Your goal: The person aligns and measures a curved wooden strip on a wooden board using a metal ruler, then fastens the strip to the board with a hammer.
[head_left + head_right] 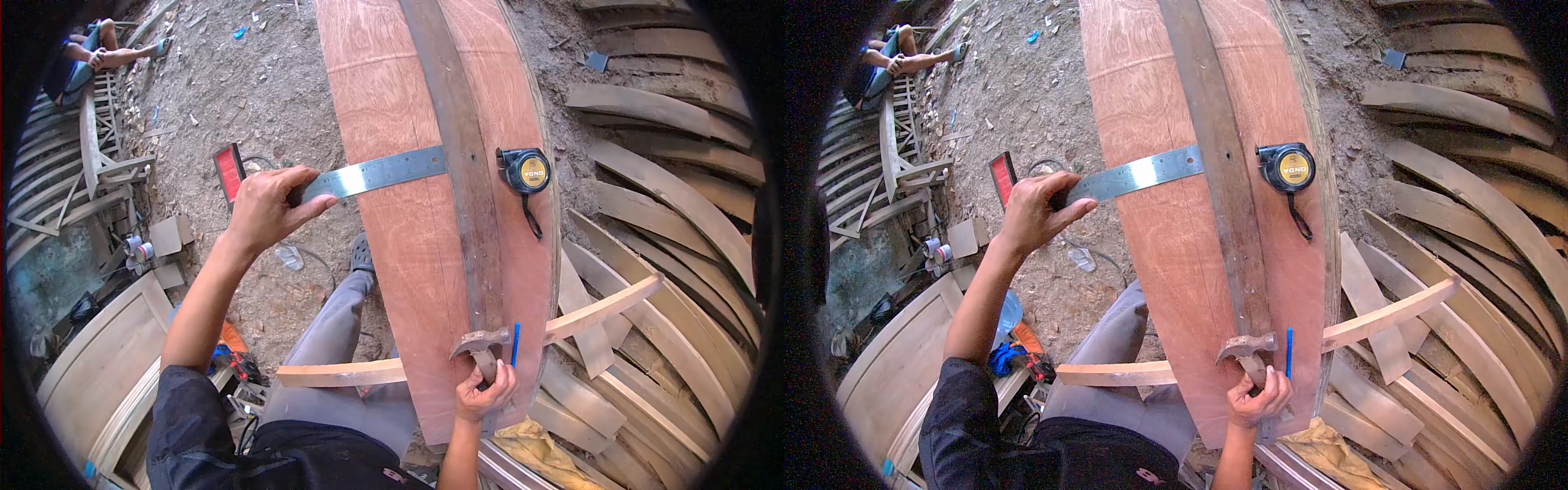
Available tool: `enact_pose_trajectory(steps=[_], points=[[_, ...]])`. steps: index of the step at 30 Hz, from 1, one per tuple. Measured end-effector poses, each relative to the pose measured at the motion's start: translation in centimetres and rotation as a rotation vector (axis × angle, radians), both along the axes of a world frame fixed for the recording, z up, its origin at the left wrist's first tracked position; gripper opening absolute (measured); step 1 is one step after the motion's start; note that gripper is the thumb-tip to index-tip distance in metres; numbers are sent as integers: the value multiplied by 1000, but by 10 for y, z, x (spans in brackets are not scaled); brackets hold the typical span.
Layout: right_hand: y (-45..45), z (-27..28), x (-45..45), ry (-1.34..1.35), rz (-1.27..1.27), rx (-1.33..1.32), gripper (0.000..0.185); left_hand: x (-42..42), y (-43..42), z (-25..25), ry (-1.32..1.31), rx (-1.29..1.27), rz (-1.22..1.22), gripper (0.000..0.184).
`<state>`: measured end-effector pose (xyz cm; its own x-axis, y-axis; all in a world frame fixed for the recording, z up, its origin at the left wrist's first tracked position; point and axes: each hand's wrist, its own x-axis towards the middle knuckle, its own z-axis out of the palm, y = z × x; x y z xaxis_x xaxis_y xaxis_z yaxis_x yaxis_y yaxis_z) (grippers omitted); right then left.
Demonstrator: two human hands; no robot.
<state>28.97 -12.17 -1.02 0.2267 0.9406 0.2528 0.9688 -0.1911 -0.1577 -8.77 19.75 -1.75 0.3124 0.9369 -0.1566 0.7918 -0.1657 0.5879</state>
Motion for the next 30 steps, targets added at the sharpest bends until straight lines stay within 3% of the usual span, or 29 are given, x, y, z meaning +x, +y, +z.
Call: enact_pose_trajectory(steps=[30], points=[[-2,-1,-1,-11,-6,-7,47,0,2,0,-26,-17,-11,41]])
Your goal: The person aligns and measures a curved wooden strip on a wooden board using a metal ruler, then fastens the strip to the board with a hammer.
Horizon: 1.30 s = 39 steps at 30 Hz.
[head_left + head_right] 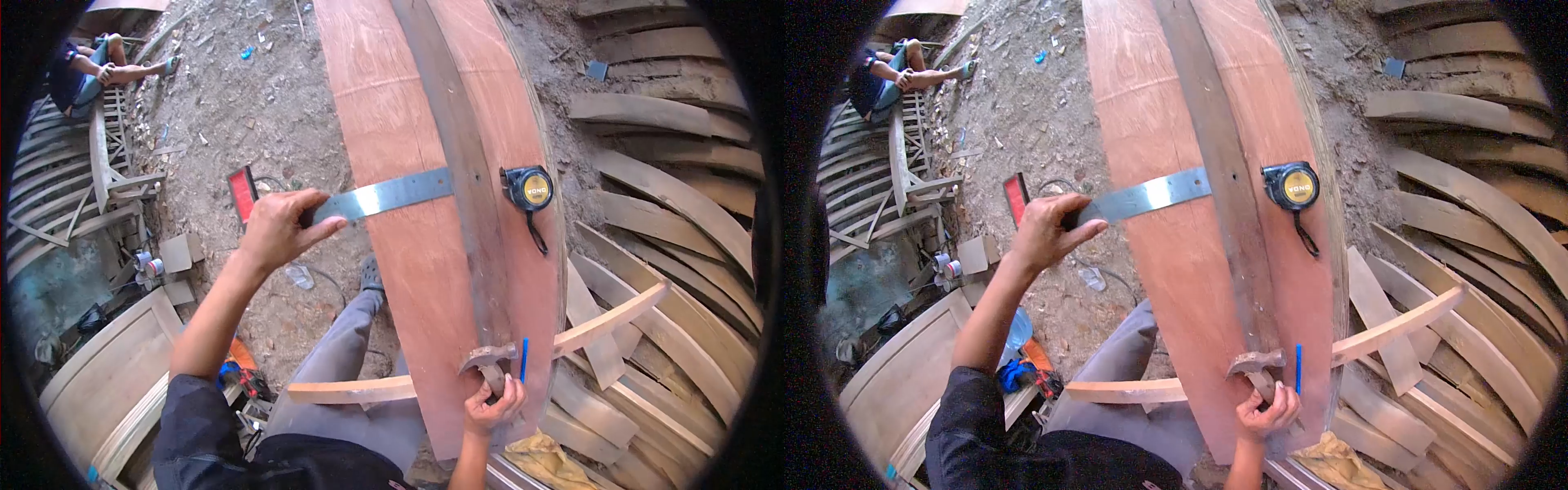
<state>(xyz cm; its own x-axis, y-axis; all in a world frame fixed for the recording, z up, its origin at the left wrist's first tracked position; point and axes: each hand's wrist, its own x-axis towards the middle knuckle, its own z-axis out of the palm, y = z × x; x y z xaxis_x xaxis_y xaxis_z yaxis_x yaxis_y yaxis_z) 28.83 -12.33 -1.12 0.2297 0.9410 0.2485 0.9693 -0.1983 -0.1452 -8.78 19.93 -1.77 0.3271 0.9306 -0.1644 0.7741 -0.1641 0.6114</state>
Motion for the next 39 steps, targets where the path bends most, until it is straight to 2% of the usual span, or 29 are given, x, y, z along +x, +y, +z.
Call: enact_pose_trajectory(steps=[7,10,14,18,19,20,26,32,36,39], points=[[5,3,-2,27,9,5,42,-2,2,3,41,12,-10,40],[3,8,-3,34,7,1,40,1,-1,-5,-31,20,-14,38],[2,3,-2,5,-36,39,44,2,0,-8,7,37,-22,40],[3,5,-4,16,-62,82,39,-2,1,-13,116,86,-58,42],[3,4,-4,28,-67,99,39,1,-3,-13,0,86,-48,38],[4,2,-5,42,-71,113,39,1,-3,-14,-1,175,-87,40],[2,6,-7,54,-70,129,37,0,-3,-17,66,148,-56,47],[3,8,-6,69,-61,141,36,-1,-4,-16,-25,190,-108,37],[3,11,-9,36,-70,113,36,-4,0,-12,47,214,-143,44],[1,9,-9,4,-63,100,38,-4,1,-6,46,136,-105,44]])
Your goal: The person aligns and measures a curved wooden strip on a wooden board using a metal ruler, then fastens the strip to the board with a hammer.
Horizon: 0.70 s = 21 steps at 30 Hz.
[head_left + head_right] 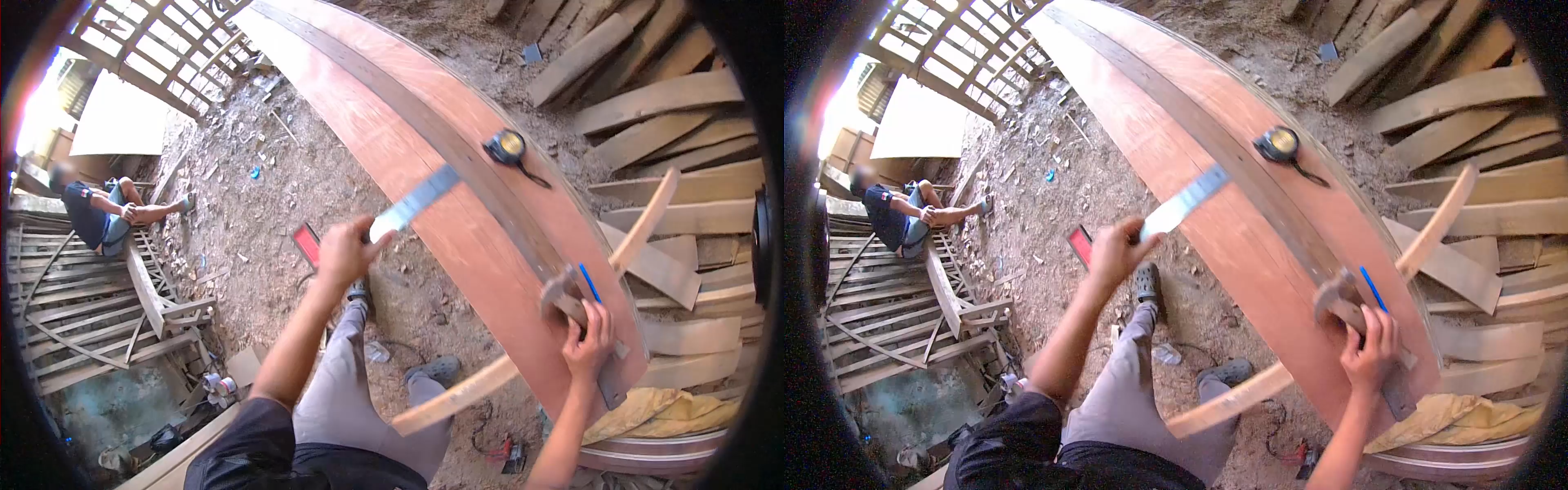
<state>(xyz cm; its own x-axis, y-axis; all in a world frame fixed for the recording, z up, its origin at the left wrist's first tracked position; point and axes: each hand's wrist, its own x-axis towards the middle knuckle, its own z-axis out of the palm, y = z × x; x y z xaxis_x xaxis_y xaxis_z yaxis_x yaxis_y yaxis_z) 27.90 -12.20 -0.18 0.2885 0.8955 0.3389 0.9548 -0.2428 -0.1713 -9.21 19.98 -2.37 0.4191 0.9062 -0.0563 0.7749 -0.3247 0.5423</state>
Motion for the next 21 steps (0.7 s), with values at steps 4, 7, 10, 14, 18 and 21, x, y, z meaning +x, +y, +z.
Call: enact_pose_trajectory(steps=[4,7,10,14,18,21], points=[[5,-5,-15,66,-83,66,40,-2,8,7,-55,-158,35,42],[74,21,-40,6,-118,63,40,-8,16,10,-31,-267,-14,42],[216,49,-72,17,-75,90,40,-14,33,9,-54,-352,-106,43],[397,43,-81,126,-11,84,36,-16,45,4,-39,-469,-172,45],[515,8,-69,201,-2,-45,33,-18,50,-2,-128,-517,-204,45],[556,-29,-70,239,-18,-55,35,-19,50,-5,-116,-536,-221,45]])
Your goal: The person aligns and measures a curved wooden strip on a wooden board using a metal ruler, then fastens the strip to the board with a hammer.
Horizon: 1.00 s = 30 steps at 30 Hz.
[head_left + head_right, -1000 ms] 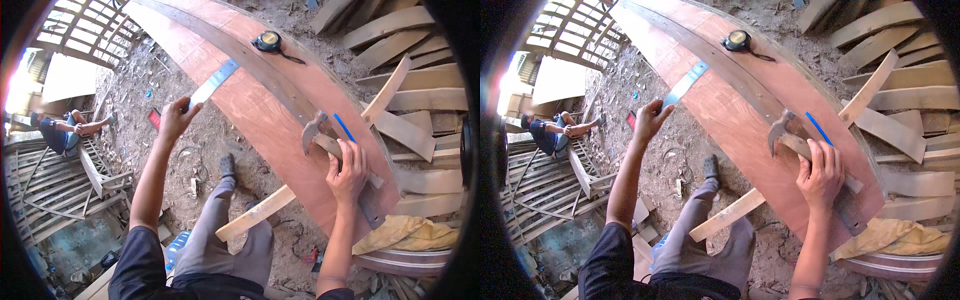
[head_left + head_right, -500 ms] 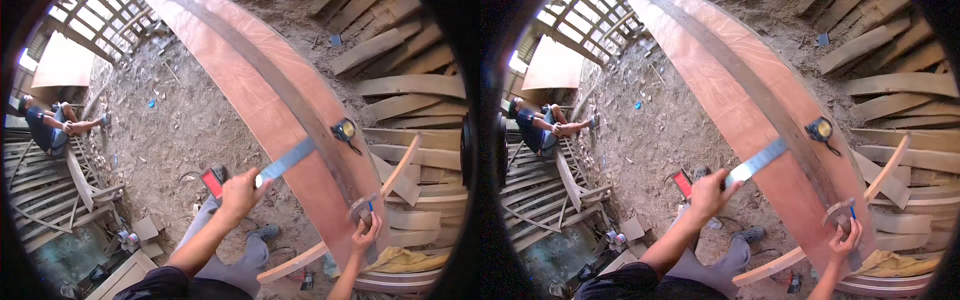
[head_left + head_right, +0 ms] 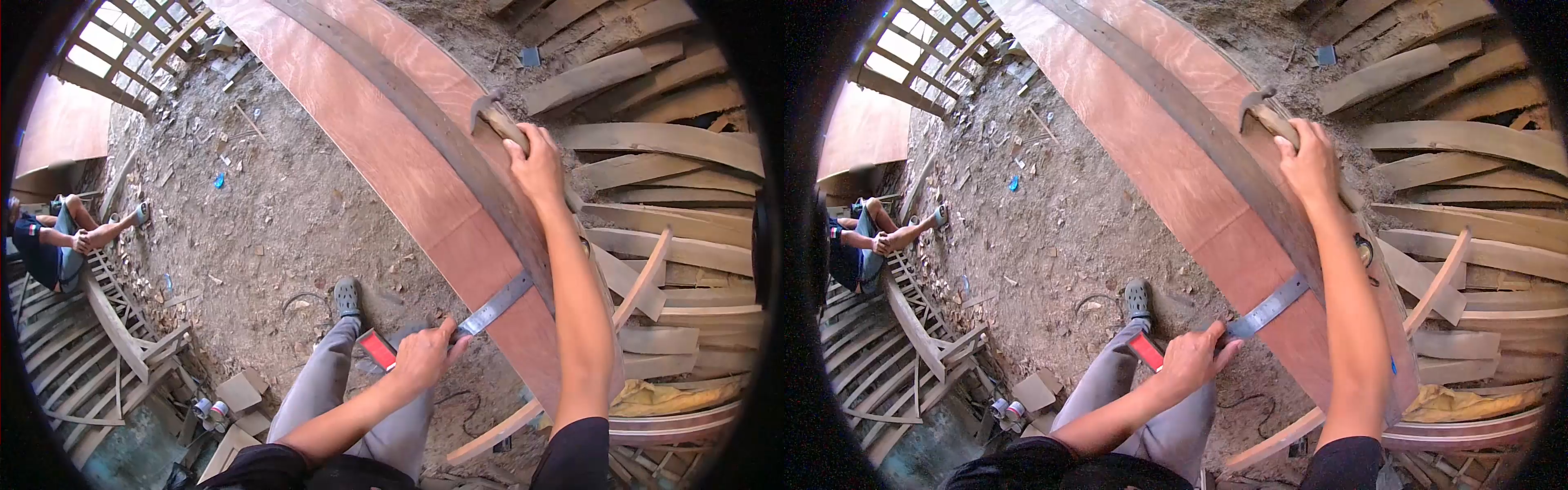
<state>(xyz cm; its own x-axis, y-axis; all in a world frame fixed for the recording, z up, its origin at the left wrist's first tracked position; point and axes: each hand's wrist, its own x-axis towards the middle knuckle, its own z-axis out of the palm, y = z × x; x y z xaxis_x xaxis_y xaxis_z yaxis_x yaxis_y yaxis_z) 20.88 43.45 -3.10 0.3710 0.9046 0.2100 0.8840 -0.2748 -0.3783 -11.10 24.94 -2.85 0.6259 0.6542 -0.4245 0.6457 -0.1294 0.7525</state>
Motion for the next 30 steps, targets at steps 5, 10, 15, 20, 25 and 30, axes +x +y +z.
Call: enact_pose_trajectory(steps=[5,10,15,20,25,30], points=[[7,-10,0,39,14,-69,38,-6,8,1,-44,49,2,45],[1,13,9,96,119,-134,43,-59,23,-5,-14,97,-55,43],[-19,38,-18,103,227,83,45,-90,89,9,155,234,149,42],[-53,21,-41,251,201,130,40,-68,168,18,239,427,219,43],[-79,6,-46,377,110,160,36,-63,189,19,302,432,204,42],[-79,1,-47,417,67,129,36,-60,206,17,268,318,211,42]])
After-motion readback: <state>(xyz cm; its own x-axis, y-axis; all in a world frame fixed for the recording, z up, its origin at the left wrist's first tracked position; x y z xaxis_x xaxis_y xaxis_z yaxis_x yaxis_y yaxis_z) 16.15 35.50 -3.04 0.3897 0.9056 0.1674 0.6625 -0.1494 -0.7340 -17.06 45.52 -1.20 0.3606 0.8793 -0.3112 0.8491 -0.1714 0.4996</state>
